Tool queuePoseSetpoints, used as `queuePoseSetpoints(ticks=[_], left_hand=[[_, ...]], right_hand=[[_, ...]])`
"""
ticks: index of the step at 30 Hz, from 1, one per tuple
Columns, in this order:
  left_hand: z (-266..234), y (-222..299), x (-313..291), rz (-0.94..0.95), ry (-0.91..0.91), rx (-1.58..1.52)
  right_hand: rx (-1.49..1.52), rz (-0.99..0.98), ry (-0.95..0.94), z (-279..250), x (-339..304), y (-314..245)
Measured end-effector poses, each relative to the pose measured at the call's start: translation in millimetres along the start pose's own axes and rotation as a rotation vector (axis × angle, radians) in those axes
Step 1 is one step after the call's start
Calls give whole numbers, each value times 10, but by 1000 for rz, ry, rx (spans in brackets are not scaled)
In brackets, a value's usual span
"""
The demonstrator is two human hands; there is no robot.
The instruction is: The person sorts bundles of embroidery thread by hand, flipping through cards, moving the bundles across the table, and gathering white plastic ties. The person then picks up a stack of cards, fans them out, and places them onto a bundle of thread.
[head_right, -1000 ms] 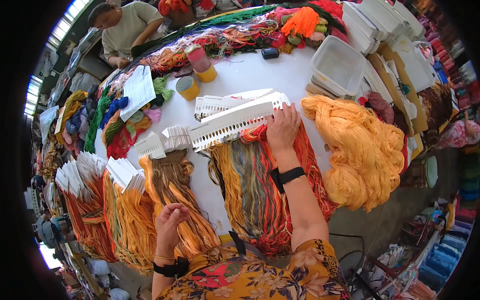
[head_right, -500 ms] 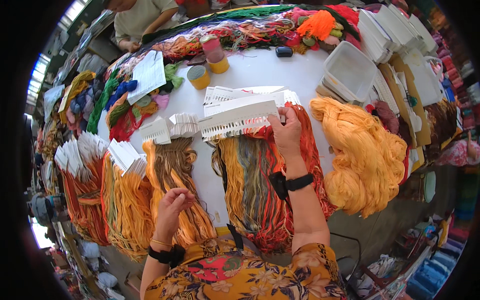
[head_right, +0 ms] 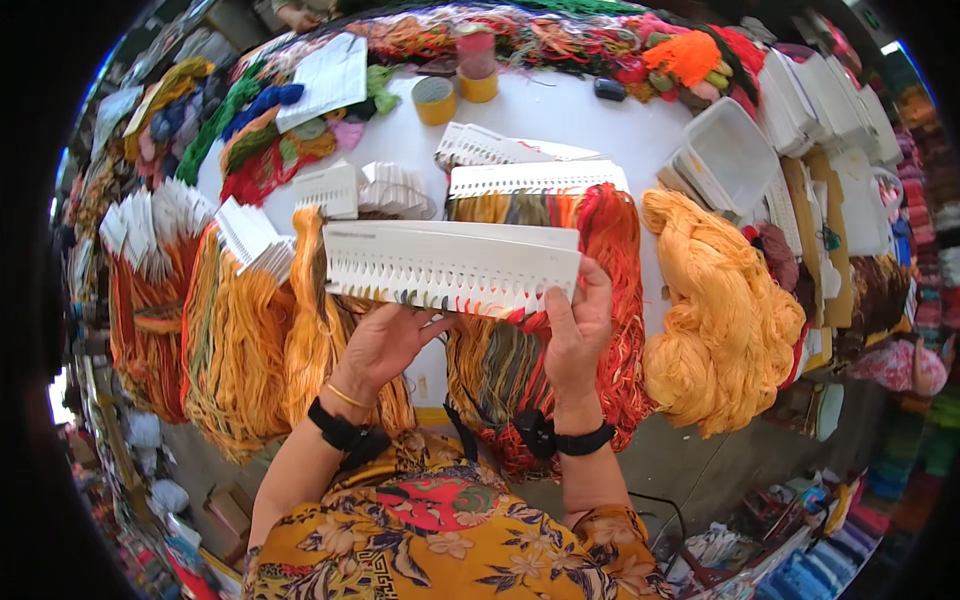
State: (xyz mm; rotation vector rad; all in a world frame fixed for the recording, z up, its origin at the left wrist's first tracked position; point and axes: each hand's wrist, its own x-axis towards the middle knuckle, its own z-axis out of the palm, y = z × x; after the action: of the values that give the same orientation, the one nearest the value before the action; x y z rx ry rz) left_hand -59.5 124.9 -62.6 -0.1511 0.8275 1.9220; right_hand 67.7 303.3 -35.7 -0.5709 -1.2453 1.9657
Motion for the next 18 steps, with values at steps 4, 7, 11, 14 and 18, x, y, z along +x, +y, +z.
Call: queuePoseSetpoints(ticks=[4,7,11,14,18], left_hand=[[37,37,-142,22,-170,-204],[187,179,-390,-13,-328,-189],[-49,374,-683,182,-42,-211],[-278,665,-1151,250,68,-327],[-598,893,-1874,538,-75,-344]], right_hand=[[-44,-23,59,155,-262,-103],[-71,65,-4,30,-422,21],[-159,320,-397,471,-764,-205],[-219,385,-1122,752,-587,-458],[-584,-71,-877,1091,-190,-8]])
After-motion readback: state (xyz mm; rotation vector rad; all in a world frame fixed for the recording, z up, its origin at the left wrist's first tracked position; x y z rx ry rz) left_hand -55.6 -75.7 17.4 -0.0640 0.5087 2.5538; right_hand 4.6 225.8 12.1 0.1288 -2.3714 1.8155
